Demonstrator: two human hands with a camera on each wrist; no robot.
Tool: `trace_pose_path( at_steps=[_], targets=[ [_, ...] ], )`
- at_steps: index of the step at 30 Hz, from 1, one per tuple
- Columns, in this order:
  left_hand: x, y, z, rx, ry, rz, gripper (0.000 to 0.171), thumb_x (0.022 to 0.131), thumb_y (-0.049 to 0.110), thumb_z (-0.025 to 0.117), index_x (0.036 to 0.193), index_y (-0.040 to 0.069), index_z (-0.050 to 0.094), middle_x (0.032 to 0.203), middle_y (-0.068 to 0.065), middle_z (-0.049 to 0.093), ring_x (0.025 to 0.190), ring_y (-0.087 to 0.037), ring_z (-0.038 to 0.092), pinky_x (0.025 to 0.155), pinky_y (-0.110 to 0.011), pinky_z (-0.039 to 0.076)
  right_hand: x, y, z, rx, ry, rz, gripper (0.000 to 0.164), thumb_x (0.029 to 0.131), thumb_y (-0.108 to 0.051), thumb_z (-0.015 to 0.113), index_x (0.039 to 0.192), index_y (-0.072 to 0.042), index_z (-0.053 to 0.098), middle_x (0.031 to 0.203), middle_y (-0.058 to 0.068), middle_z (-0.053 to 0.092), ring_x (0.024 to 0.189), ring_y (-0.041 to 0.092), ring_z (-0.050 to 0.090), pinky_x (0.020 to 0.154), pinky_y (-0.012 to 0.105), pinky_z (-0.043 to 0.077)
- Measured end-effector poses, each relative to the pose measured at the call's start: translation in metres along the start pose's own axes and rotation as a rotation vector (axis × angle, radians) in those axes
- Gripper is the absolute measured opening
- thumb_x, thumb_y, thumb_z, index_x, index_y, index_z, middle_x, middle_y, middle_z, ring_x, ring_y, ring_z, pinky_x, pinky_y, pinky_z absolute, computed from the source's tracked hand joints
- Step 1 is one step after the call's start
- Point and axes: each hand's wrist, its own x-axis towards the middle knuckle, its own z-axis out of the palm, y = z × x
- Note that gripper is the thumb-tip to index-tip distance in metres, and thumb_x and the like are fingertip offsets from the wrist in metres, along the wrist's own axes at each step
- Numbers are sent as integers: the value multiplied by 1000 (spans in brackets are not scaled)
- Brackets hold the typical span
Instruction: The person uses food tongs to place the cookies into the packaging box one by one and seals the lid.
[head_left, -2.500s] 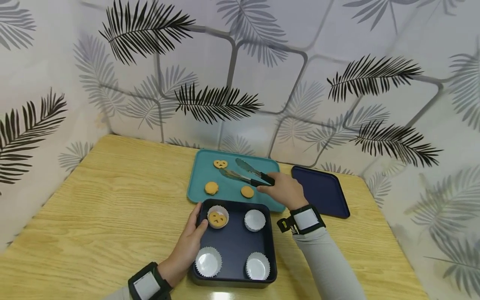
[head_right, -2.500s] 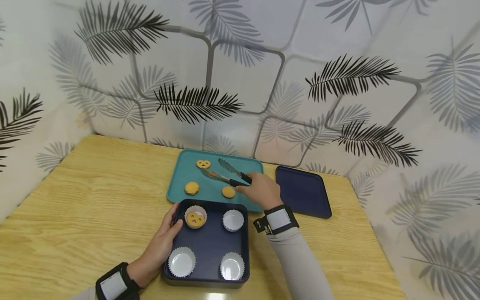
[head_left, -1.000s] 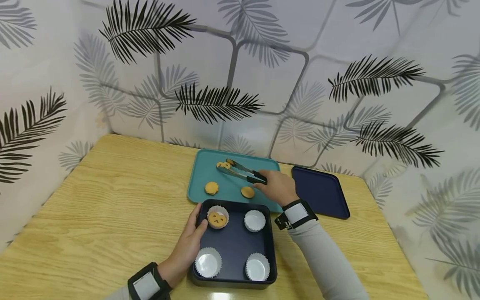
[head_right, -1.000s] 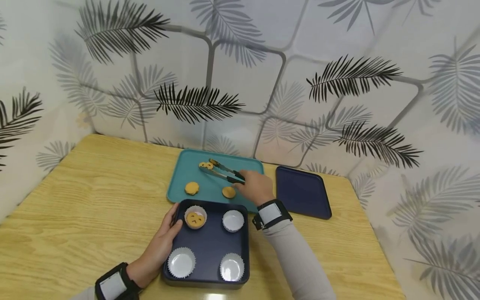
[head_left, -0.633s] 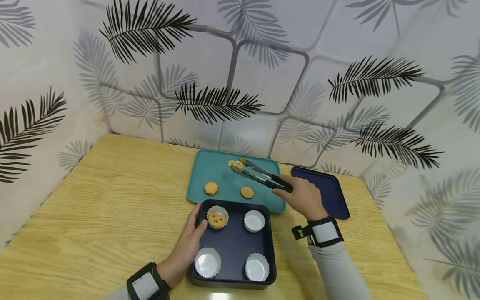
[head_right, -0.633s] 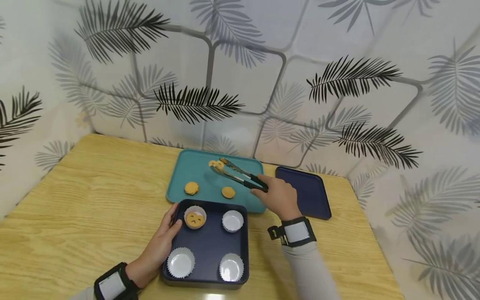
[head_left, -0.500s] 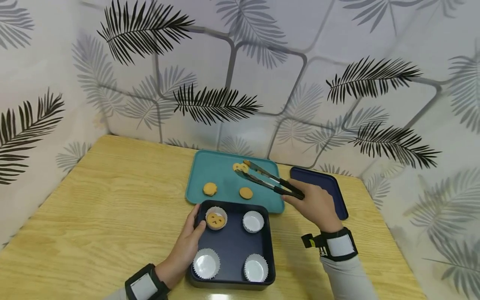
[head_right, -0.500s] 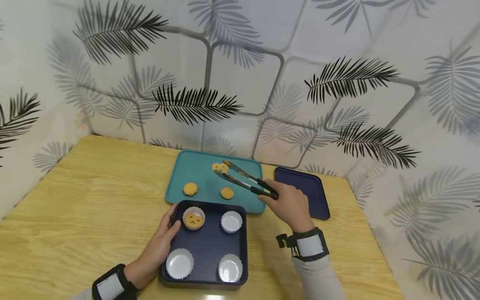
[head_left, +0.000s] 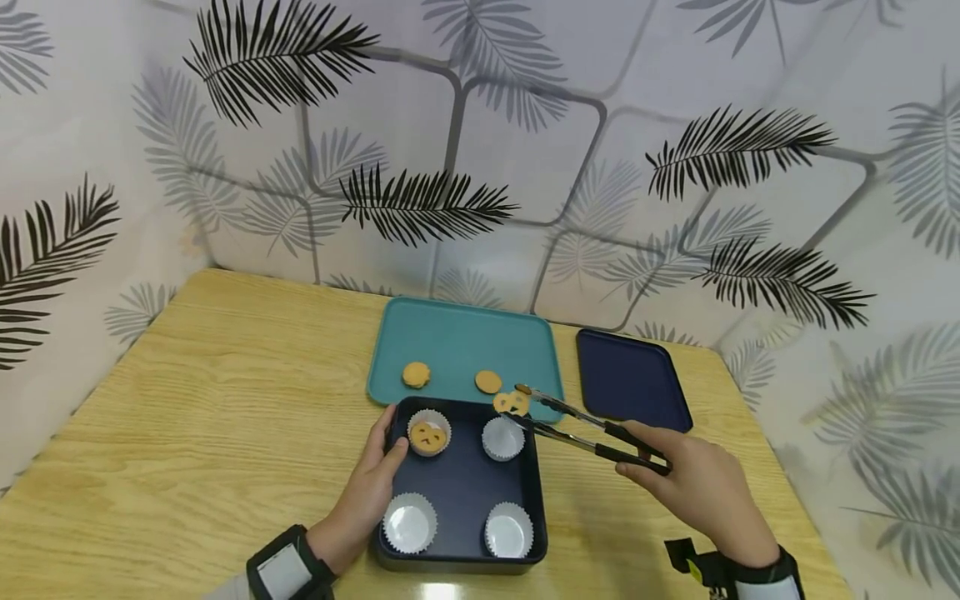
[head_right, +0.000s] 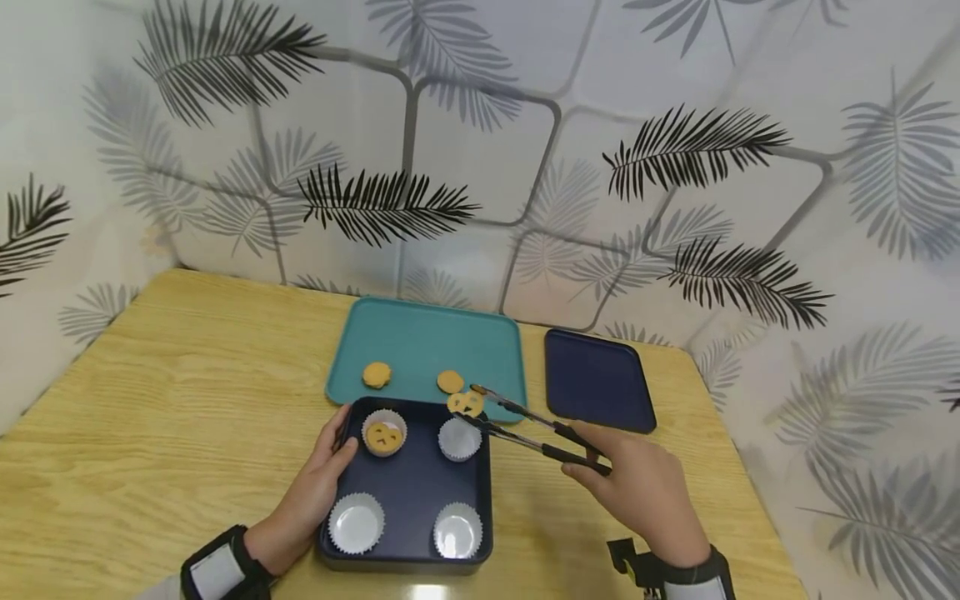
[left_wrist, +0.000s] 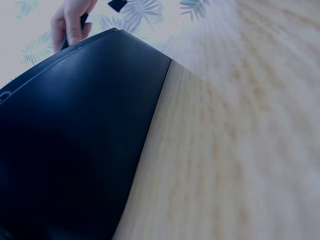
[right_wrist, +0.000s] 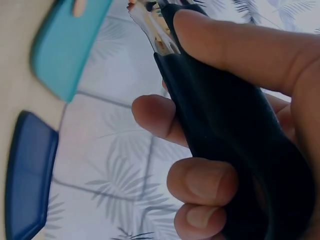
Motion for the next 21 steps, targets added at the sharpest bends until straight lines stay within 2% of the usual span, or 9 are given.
trace_pose_path(
  at_steps=[7,13,21],
  targets=[
    [1,0,1,-1,-1,-27,58,112,17,34,163,11,7,169,-16,-1,154,-35,-10,121,-61,-5,-9,5,9,-17,-42,14,51,83,-38,83,129,-19,72,86,-7,71,50,9,36,47,29,26],
    [-1,-1,1,-2,2,-16,59,111,17,34,163,10,7,169,-18,0,153,-37,-10,120,-62,-5,-9,3,13,-9,-50,0,52,82,-38,83,129,-19,72,95,-1,76,52,7,42,46,29,29],
    [2,-3,-1,0,0,0,59,111,16,34,163,9,7,169,-17,0,154,-36,-9,121,-60,-4,-9,1,13,-14,-48,-2,53,81,-38,84,130,-20,71,80,-12,66,48,8,34,46,28,25]
  ],
)
